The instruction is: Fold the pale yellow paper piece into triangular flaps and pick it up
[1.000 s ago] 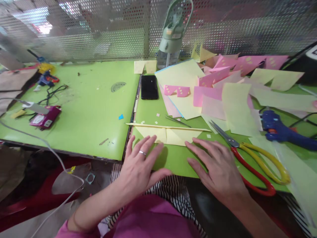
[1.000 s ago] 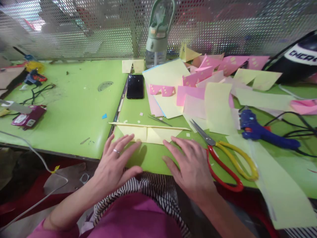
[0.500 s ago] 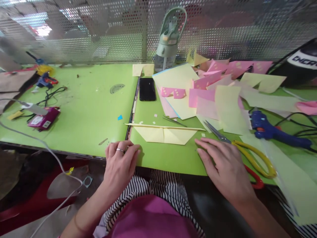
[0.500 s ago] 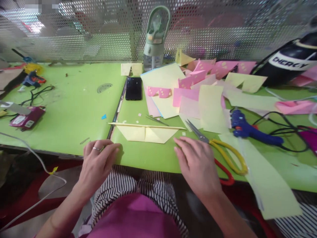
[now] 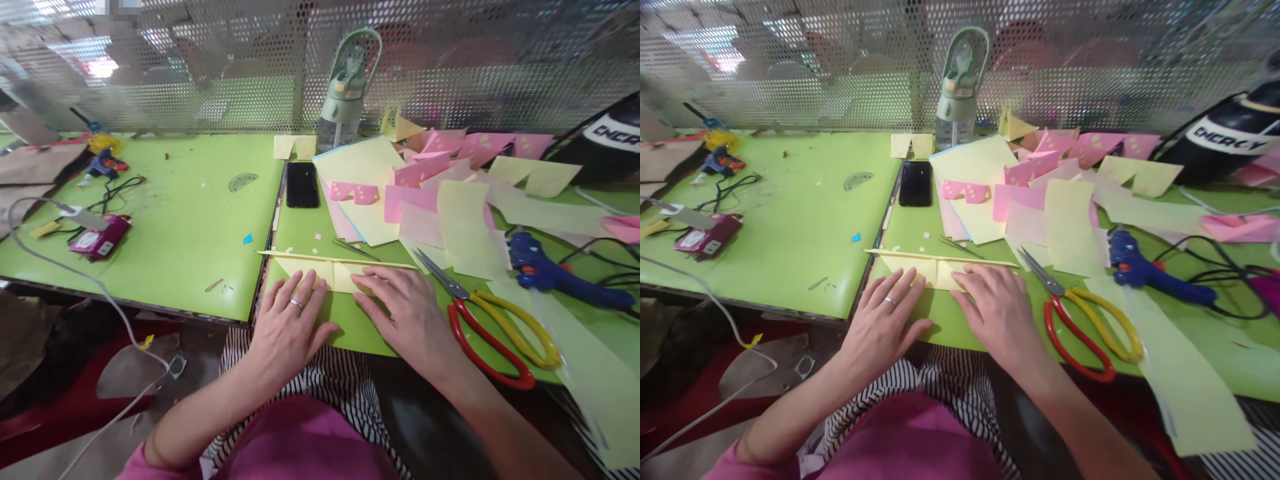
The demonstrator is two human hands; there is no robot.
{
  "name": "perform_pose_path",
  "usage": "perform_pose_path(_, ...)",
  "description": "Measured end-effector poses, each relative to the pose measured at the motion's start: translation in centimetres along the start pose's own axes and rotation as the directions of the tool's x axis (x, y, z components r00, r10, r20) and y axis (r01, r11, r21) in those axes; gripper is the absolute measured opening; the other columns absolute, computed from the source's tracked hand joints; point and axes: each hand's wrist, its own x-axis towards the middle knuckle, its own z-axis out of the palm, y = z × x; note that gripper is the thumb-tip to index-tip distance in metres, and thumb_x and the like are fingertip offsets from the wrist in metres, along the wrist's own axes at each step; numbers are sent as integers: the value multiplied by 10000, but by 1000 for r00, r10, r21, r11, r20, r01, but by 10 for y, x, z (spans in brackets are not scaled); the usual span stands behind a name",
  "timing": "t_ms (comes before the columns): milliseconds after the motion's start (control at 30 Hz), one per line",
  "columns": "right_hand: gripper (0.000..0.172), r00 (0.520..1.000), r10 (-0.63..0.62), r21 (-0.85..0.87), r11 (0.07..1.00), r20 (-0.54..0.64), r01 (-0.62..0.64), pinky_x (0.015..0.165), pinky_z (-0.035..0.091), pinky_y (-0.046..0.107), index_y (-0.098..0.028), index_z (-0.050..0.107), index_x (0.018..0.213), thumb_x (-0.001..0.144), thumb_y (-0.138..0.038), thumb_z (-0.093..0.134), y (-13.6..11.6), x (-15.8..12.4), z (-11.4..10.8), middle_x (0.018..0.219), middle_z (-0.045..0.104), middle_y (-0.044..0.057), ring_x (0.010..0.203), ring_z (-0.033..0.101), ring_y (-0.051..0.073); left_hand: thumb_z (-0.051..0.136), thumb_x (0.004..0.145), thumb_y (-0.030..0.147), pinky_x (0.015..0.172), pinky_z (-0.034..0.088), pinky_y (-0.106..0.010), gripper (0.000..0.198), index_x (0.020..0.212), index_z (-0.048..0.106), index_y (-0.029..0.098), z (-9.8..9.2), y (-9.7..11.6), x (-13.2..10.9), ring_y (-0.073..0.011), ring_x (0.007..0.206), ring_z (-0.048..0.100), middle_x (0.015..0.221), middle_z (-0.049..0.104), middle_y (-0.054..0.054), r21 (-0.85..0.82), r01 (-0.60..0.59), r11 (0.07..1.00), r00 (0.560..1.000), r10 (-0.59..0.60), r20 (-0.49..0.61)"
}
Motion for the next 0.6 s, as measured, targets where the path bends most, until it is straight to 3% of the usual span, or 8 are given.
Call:
perform_pose_path(133, 393, 999, -7, -121, 993, -39, 3, 883, 443, 480, -162, 618, 1217, 968, -418, 454, 8, -4, -1, 1221, 643, 144, 1076, 575, 304, 509, 965, 351, 1095, 376, -481, 406, 1320, 517, 154, -6, -18, 14, -292, 1340, 451, 1428, 525, -143, 19, 48, 999, 997, -46, -64)
perform_pose_path(267, 394, 992, -124, -121, 985, 15, 125, 889, 438, 459, -180, 641, 1140, 962, -476, 450, 17, -1, -4, 1182, 664, 120, 1059, 588, 287, 569, 934, 241, 1096, 384, -466, 277, 1204, 596, 186, -7, -31, 32, -273, 1317, 480, 1374, 581, -102, 10, -71, 997, 997, 70, 38)
perform_pose_path(400, 474, 1000, -22, -127, 992, 19, 24, 875, 434, 464, -142, 563, 1276, 993, -460, 354, 23, 10, -8, 1213, 660, 144, 1080, 582, 299, 517, 970, 271, 1086, 386, -472, 310, 1264, 567, 189, -7, -35, 50, -260, 1307, 495, 1375, 580, -110, -2, -56, 998, 997, 57, 49)
perform_pose_path(500, 372, 993, 25, -163, 987, 118, -5, 780, 422, 432, -183, 634, 1141, 992, -371, 350, 31, 24, -10, 1058, 722, 96, 941, 611, 284, 489, 983, 253, 1038, 424, -467, 264, 1205, 607, 173, -12, -37, 62, -264, 1245, 543, 1305, 629, -110, 5, 12, 1000, 996, -13, 91)
perform_pose_path(600, 262, 983, 21, -227, 974, 184, 21, 721, 377, 399, -204, 665, 994, 943, -313, 432, 38, 36, -10, 965, 734, 72, 873, 599, 273, 502, 973, 229, 1004, 447, -452, 238, 1164, 629, 168, -18, -36, 68, -261, 1205, 560, 1281, 640, -110, -28, 12, 1000, 992, -8, 128)
